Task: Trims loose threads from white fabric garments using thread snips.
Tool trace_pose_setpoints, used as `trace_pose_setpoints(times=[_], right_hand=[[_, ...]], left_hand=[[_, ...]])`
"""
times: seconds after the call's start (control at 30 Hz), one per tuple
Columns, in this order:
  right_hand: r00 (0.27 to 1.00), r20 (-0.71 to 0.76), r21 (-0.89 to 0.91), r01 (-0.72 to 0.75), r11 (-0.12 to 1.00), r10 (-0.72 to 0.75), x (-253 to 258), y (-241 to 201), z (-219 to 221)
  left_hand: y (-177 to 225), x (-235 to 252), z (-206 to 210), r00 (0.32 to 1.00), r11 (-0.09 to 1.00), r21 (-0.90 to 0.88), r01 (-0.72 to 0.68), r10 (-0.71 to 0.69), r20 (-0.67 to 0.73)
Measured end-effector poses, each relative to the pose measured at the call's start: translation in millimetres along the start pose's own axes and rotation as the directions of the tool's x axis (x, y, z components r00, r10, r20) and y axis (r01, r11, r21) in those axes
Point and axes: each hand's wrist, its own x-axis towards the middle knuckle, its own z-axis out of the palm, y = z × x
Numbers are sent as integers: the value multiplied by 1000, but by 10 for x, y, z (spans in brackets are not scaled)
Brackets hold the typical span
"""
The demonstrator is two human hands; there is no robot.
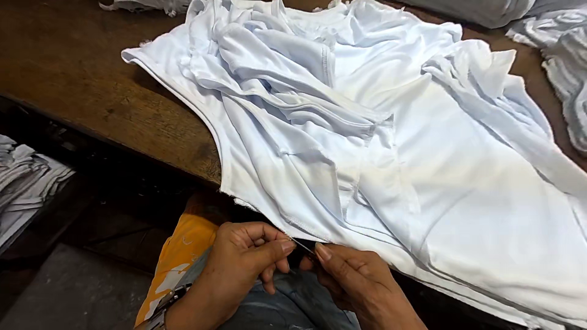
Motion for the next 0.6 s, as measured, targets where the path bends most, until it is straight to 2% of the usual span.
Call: trace_pose_setpoints(times=[0.23,0.37,0.43,0.5,0.53,0.6], right_hand=[[999,-35,-33,-6,999,4,65,-41,52],[997,-34,-199,63,978,-71,68,-1,77],[991,61,-278,131,951,-119,-14,-38,31],[978,129,-339,198,920,-163,-202,-153,-110],[975,92,-344,222,912,-203,-330,-210,-222],[947,-136,-377,222,899,-291,-618,-292,-537]], left_hand=[[-18,-7,0,1000,1000,-27,15,-15,-9],[-67,-27,-40,998,999,52,7,-10,57],[-63,-59,-113,987,968,230,-99,65,149],[39,-60,-203,939,855,404,-324,239,247],[162,-35,-238,902,784,452,-426,327,282],[530,54,-284,847,679,508,-530,445,290]])
